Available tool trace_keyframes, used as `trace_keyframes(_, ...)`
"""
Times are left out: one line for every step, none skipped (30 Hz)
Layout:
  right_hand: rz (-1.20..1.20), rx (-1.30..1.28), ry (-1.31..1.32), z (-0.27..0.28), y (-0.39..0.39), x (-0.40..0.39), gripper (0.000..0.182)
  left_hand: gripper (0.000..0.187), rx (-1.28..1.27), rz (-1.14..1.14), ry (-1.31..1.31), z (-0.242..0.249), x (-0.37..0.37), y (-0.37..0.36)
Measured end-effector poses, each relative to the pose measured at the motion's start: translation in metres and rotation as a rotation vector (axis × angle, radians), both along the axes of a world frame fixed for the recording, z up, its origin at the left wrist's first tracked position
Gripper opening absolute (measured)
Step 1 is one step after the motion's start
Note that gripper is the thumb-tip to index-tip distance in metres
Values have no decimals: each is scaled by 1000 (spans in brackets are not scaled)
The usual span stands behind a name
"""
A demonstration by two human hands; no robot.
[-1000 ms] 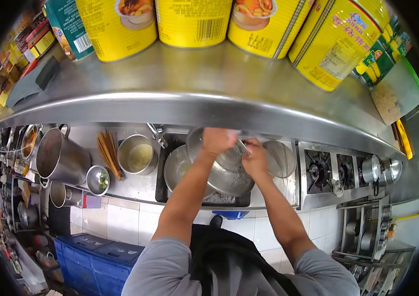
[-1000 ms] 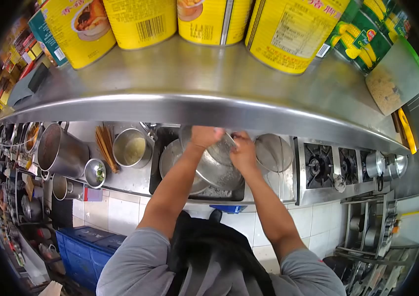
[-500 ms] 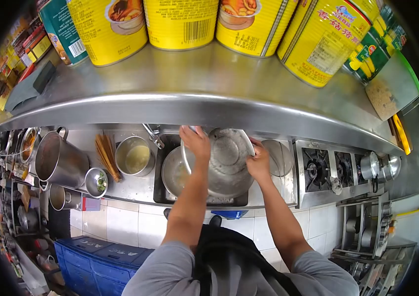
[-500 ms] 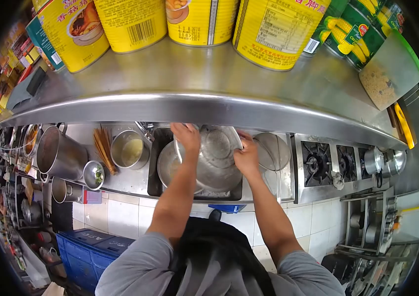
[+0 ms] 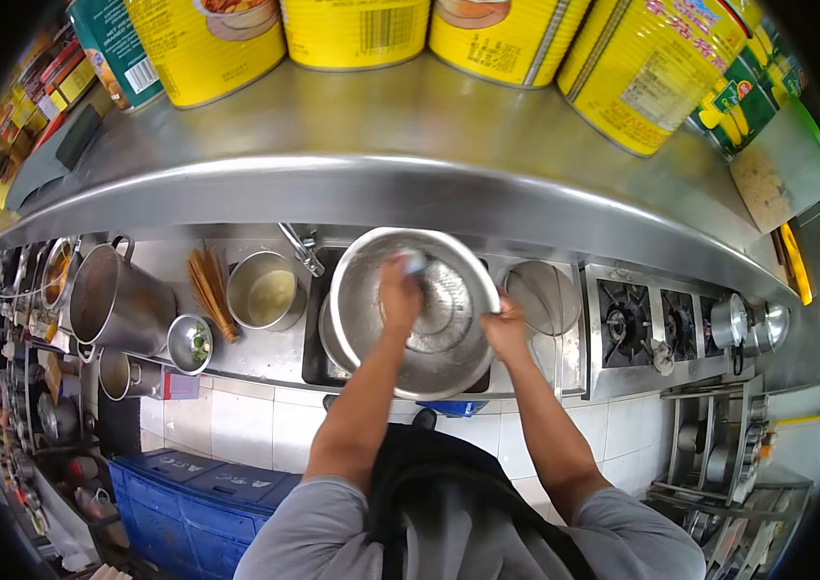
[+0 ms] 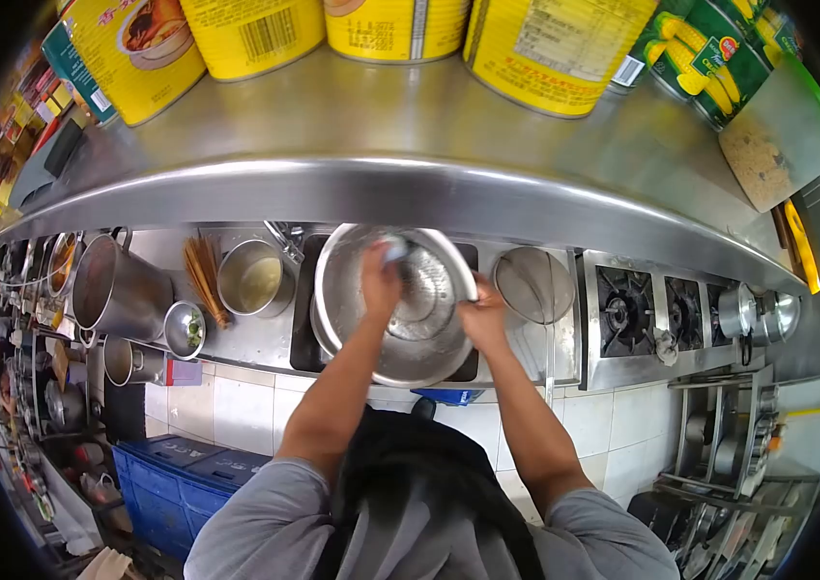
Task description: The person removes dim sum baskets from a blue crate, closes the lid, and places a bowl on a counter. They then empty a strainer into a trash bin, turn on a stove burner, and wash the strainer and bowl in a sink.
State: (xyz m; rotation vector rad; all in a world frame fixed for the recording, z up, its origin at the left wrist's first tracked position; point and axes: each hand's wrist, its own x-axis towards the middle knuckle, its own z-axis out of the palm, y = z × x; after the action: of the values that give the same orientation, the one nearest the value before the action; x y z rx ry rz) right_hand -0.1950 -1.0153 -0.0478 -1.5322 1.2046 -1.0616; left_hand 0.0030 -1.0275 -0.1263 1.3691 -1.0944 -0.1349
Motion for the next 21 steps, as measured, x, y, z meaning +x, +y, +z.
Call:
trace_keyframes(28,-55,74,0,6,8,34,25,0,-85,-225,5,-15,-5)
trace_keyframes(-59,112,112,-7,5,10,32,28,20,-282,-193,-1,-35,9)
trace_keyframes(-105,201,58,-10,-3,2,33,31,56,-475,-147,-8,-55,23)
trace_keyframes(-155,286,0,-12,-11,-6,33,35,153,-589,-246,-20,-47,40)
trace_keyframes(-127,123,-31,-17,-19,-15,34,40,245,-704,-348,-32,-40,57)
trace_keyframes(-112,-64,9,-16,-22,-19,35,40,276,-645,-364,-40,-19,70)
trace_keyframes(-95,-248,48,-12,-23,-22,37,39,310,-583,-374,-45,4,82)
trace_keyframes(-73,-247,31,-4,-25,-21,37,37,404,-461,-108,-55,29,87)
trace_keyframes(-94,-280,57,5,-23,-22,38,37,381,-327,-141,-44,59,97)
trace_keyframes(-119,-306,90,7,-18,-24,39,37,364,-192,-167,-32,89,107)
trace_keyframes(-109,-299,86,2,-15,-25,39,39,236,-43,-487,11,126,116)
trace_keyframes(-139,-233,73,-1,-12,-25,40,37,299,31,-508,29,159,121)
trace_keyframes(-173,-168,62,-4,-9,-26,42,36,360,102,-529,40,188,121)
trace_keyframes(-159,-144,70,-13,-7,-27,42,33,489,150,-513,40,217,115)
trace_keyframes(-153,-140,70,-21,-3,-25,42,29,619,199,-494,36,237,108)
trace_keyframes(-150,-100,81,-30,-1,-22,40,29,619,207,-493,34,245,103)
trace_keyframes(-149,-63,90,-38,0,-17,38,30,898,261,-524,33,253,97)
trace_keyframes(-164,-102,77,-46,1,-11,40,31,1177,311,-546,29,258,91)
trace_keyframes(-162,-106,78,-46,4,-5,40,31,1175,313,-542,12,264,86)
trace_keyframes(-174,1,7,-42,10,2,40,35,1210,305,-495,-18,272,81)
trace_keyframes(-188,108,-63,-39,12,5,41,39,1246,295,-447,-44,279,76)
